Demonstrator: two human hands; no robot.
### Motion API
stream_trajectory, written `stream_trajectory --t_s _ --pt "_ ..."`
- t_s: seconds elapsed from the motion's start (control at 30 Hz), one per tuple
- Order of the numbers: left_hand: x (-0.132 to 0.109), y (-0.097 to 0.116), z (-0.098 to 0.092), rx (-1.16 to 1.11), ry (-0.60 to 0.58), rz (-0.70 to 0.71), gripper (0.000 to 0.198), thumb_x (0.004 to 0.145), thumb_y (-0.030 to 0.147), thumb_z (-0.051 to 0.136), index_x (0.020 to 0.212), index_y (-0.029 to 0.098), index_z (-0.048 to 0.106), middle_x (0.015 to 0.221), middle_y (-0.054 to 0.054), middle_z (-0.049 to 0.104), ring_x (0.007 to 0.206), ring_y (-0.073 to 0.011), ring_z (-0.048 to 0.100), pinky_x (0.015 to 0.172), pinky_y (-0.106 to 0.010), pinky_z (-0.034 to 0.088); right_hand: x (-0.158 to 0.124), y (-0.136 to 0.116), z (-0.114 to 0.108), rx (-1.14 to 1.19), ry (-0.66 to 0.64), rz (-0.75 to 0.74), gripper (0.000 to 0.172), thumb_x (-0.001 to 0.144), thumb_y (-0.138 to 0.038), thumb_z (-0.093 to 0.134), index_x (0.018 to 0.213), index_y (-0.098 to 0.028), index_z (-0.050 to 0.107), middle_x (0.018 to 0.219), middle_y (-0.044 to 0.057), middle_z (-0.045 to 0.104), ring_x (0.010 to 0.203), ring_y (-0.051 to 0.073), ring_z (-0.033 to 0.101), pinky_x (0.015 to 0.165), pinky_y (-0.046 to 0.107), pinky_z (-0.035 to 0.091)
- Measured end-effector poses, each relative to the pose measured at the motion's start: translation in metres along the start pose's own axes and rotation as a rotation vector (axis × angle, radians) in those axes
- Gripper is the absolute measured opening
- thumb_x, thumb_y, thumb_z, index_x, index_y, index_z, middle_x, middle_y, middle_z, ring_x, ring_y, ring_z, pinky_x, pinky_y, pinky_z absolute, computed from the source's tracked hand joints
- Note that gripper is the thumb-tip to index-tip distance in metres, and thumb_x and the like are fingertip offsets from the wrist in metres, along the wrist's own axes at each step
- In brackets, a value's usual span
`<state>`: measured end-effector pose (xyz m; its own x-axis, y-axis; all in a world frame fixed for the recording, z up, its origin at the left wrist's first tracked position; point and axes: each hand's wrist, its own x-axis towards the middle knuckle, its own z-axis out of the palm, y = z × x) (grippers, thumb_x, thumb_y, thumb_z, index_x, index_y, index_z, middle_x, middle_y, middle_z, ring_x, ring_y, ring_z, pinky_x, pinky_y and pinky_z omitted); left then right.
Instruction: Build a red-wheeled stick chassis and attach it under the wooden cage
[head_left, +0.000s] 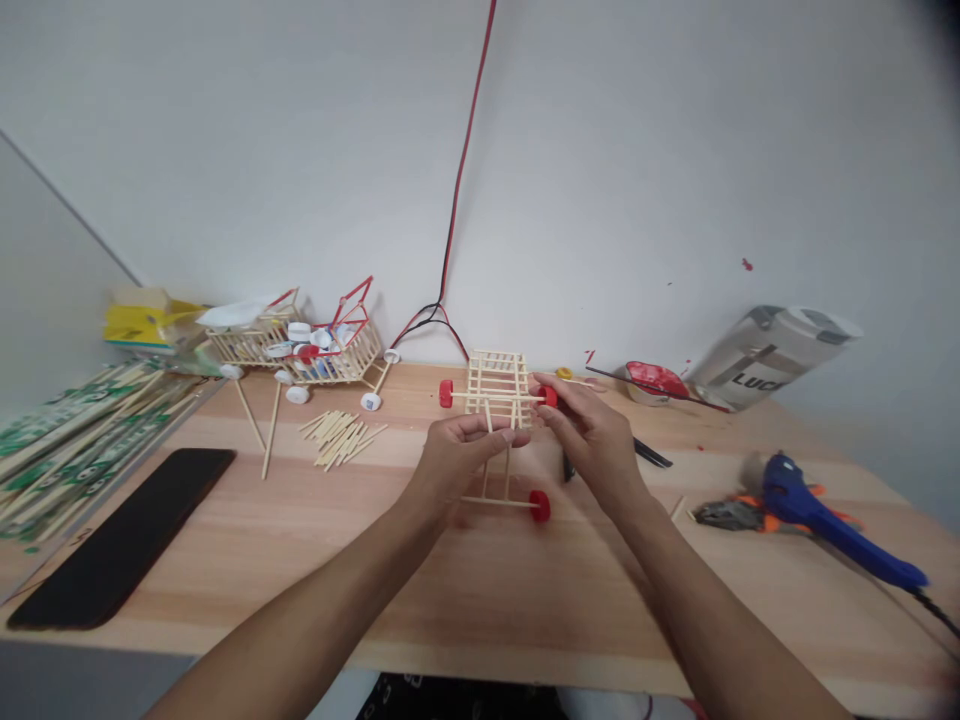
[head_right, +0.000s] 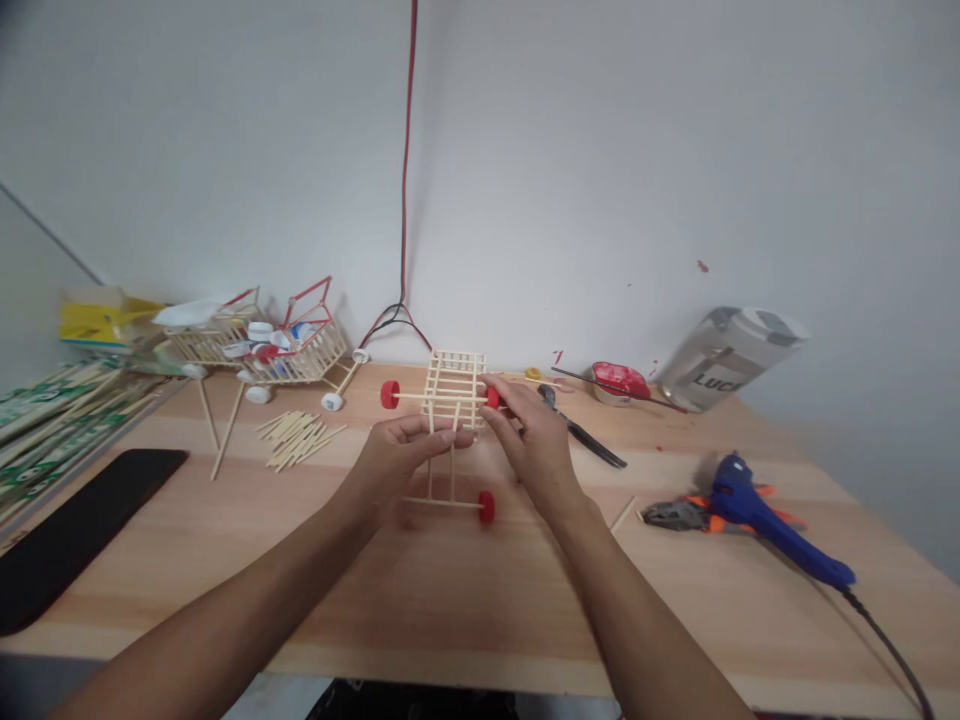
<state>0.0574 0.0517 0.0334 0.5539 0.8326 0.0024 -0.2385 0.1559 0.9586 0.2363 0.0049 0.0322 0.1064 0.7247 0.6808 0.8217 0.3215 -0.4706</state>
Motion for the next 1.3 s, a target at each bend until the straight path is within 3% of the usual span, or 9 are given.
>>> stream_trajectory --t_s 1.3 --pt "-0.0028 0.0058 0.0032 0.007 0.024 -0.015 0.021 0.070 0.029 0.078 0.085 0.015 0.076 0.094 -0.011 0.076 0.095 -0.0229 0.069 0.099 -0.040 0.045 0.0003 -0.0005 -0.0001 0.013 -0.008 0.013 0.035 0.094 -0.035 0.050 0.126 -0.026 0.060 0.120 0.007 0.067 0.111 0.022 0.062 0.094 0.039 0.049"
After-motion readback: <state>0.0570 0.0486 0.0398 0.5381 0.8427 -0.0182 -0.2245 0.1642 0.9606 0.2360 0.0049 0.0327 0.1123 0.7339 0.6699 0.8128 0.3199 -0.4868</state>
